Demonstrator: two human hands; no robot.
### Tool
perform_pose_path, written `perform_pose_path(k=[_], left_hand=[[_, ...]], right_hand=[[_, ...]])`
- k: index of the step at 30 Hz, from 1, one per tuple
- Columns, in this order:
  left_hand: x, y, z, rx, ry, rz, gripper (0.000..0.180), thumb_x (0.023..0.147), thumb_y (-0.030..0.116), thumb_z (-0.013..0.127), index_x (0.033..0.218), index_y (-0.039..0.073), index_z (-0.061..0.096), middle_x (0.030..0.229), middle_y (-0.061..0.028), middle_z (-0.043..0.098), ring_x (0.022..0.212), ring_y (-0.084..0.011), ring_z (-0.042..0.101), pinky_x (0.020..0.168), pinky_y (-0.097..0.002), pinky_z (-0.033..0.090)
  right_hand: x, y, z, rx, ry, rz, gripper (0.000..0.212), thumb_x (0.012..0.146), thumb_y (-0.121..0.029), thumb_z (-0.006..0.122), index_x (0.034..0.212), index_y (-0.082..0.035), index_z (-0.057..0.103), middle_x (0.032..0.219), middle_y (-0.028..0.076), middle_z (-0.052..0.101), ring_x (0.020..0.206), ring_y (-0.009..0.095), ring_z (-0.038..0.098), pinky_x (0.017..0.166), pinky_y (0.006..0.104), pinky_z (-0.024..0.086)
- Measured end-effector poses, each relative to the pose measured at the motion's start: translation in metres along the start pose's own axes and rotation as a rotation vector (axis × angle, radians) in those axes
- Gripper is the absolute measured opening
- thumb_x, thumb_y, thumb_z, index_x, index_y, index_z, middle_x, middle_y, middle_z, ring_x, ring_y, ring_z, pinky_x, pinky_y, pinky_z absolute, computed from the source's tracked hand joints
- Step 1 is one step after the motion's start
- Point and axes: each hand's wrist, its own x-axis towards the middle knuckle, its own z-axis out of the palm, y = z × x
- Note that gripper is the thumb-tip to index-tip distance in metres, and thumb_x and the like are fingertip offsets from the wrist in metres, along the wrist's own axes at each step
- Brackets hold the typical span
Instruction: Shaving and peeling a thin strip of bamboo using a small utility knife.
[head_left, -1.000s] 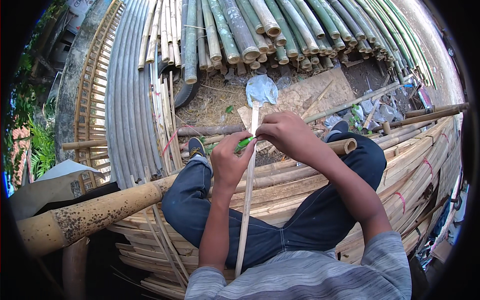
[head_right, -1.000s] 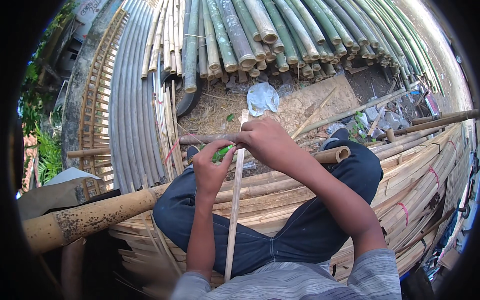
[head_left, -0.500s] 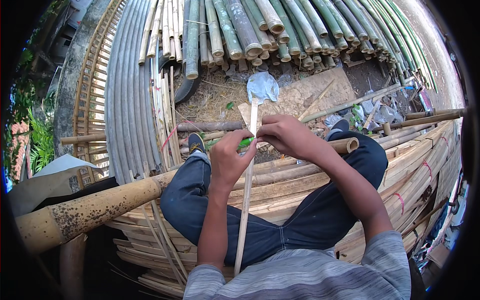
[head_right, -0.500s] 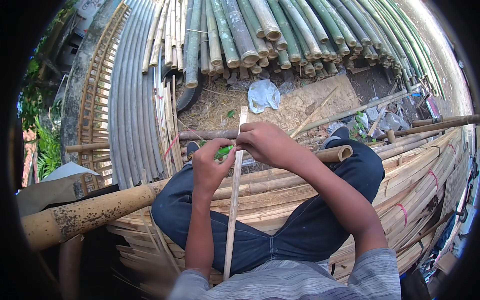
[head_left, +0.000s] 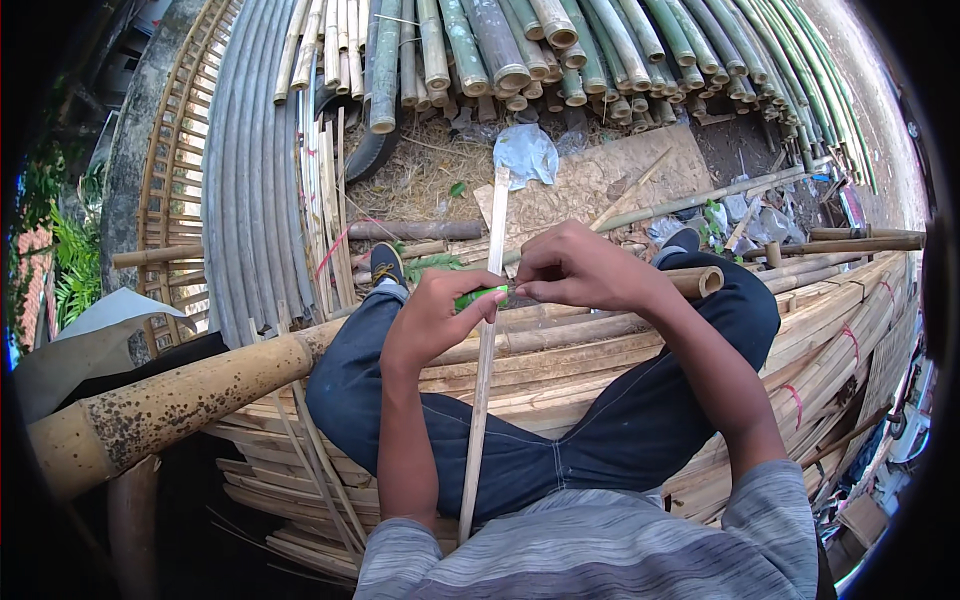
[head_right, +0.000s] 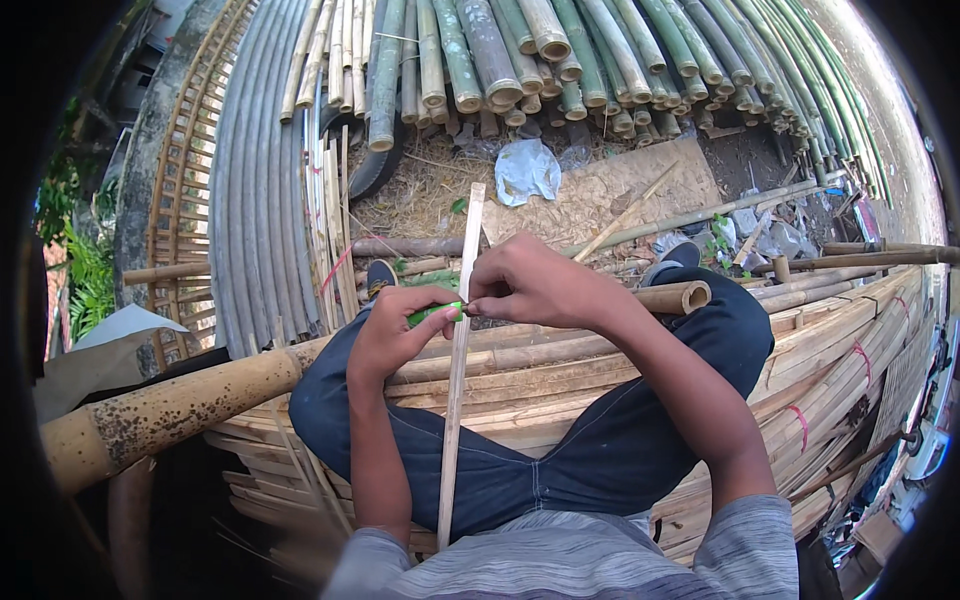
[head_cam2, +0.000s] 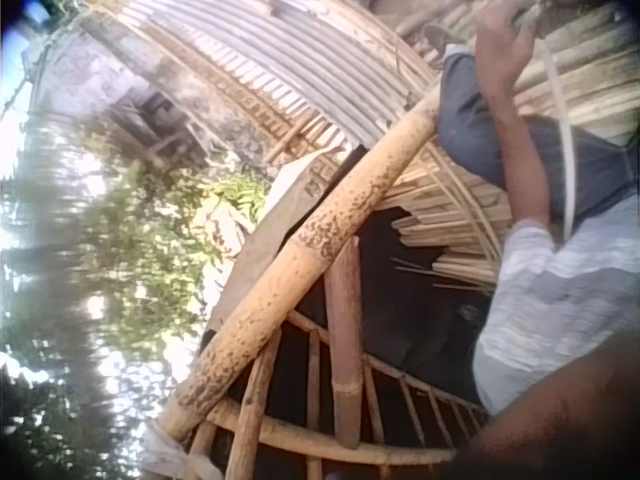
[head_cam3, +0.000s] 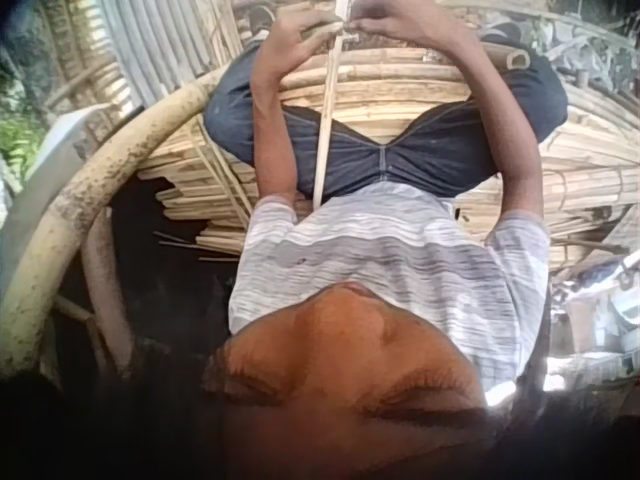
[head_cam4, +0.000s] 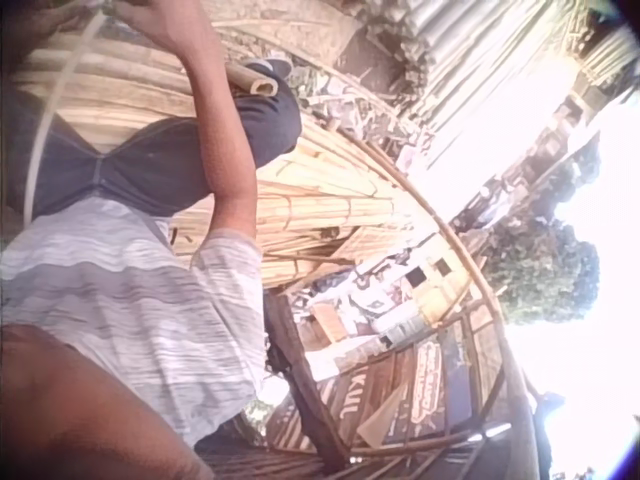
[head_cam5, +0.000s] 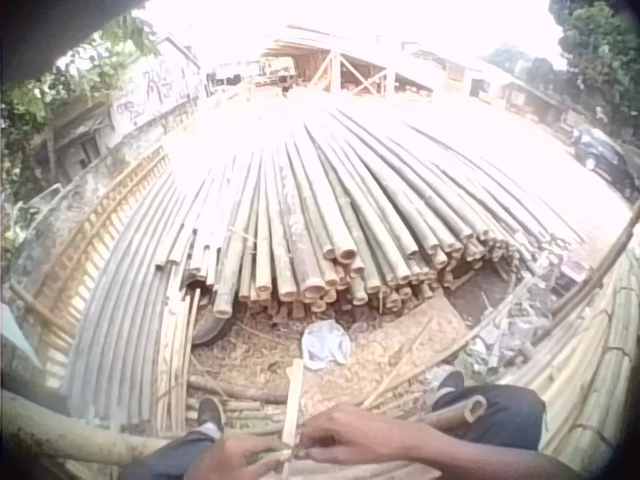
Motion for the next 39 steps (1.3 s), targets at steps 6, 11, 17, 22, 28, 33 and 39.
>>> perform_pose_path(k=[6, 11, 17, 22, 28, 33, 39], left_hand=[[-0.001, 0.003, -0.003, 0.026, -0.048, 0.002, 0.016, 0.088, 0.008, 0.063, 0.098, -0.004, 0.067, 0.070, -0.0120, 0.064, 0.061, -0.0152, 0.062, 0.058, -0.0300, 0.047], [0.000, -0.001, 0.001, 0.064, -0.071, 0.019, 0.015, 0.088, 0.009, 0.062, 0.096, -0.003, 0.067, 0.069, -0.0125, 0.063, 0.059, -0.0173, 0.060, 0.057, -0.0310, 0.046], [-0.002, 0.000, -0.002, 0.041, -0.129, 0.023, 0.013, 0.088, 0.009, 0.062, 0.092, -0.003, 0.066, 0.063, -0.0109, 0.061, 0.057, -0.0177, 0.059, 0.055, -0.0311, 0.044], [-0.003, -0.001, -0.002, 0.064, -0.103, 0.030, 0.010, 0.085, 0.005, 0.063, 0.087, -0.003, 0.067, 0.060, -0.0081, 0.060, 0.055, -0.0133, 0.059, 0.054, -0.0275, 0.045], [-0.004, -0.003, -0.003, 0.092, -0.092, 0.045, 0.009, 0.084, 0.004, 0.063, 0.086, -0.003, 0.067, 0.059, -0.0090, 0.059, 0.054, -0.0143, 0.058, 0.053, -0.0282, 0.044], [-0.003, -0.005, -0.006, 0.141, -0.107, 0.069, 0.009, 0.085, 0.005, 0.063, 0.087, -0.003, 0.067, 0.058, -0.0084, 0.057, 0.052, -0.0149, 0.057, 0.052, -0.0287, 0.043], [-0.004, -0.011, -0.003, 0.104, -0.158, 0.065, 0.011, 0.088, 0.007, 0.061, 0.088, -0.002, 0.066, 0.060, -0.0078, 0.058, 0.054, -0.0146, 0.057, 0.054, -0.0283, 0.044]], right_hand=[[0.002, 0.007, 0.005, 0.011, 0.004, -0.048, 0.014, 0.080, -0.010, 0.067, 0.083, 0.004, 0.067, 0.068, 0.013, 0.059, 0.059, 0.024, 0.055, 0.058, 0.0345, 0.043], [0.003, 0.013, 0.006, -0.066, -0.015, -0.112, 0.011, 0.077, -0.007, 0.067, 0.081, 0.004, 0.066, 0.068, 0.015, 0.060, 0.061, 0.028, 0.058, 0.058, 0.0365, 0.043], [0.001, 0.013, 0.017, -0.028, -0.047, -0.025, 0.009, 0.074, -0.003, 0.065, 0.077, 0.005, 0.064, 0.066, 0.016, 0.058, 0.061, 0.029, 0.057, 0.058, 0.0373, 0.042], [0.002, 0.015, 0.025, 0.019, 0.046, -0.077, 0.010, 0.070, 0.001, 0.064, 0.078, 0.005, 0.066, 0.063, 0.015, 0.056, 0.057, 0.028, 0.053, 0.055, 0.0383, 0.040], [0.004, 0.015, 0.029, 0.029, 0.077, -0.151, 0.014, 0.068, 0.005, 0.064, 0.081, 0.005, 0.068, 0.062, 0.015, 0.055, 0.056, 0.027, 0.053, 0.052, 0.0375, 0.039], [0.006, 0.016, 0.033, -0.006, 0.100, -0.176, 0.014, 0.067, 0.006, 0.063, 0.080, 0.005, 0.068, 0.063, 0.015, 0.054, 0.056, 0.027, 0.054, 0.051, 0.0375, 0.039], [0.004, 0.016, 0.031, -0.012, 0.067, -0.164, 0.014, 0.067, 0.005, 0.063, 0.080, 0.005, 0.068, 0.067, 0.017, 0.058, 0.061, 0.031, 0.058, 0.056, 0.0390, 0.042]])
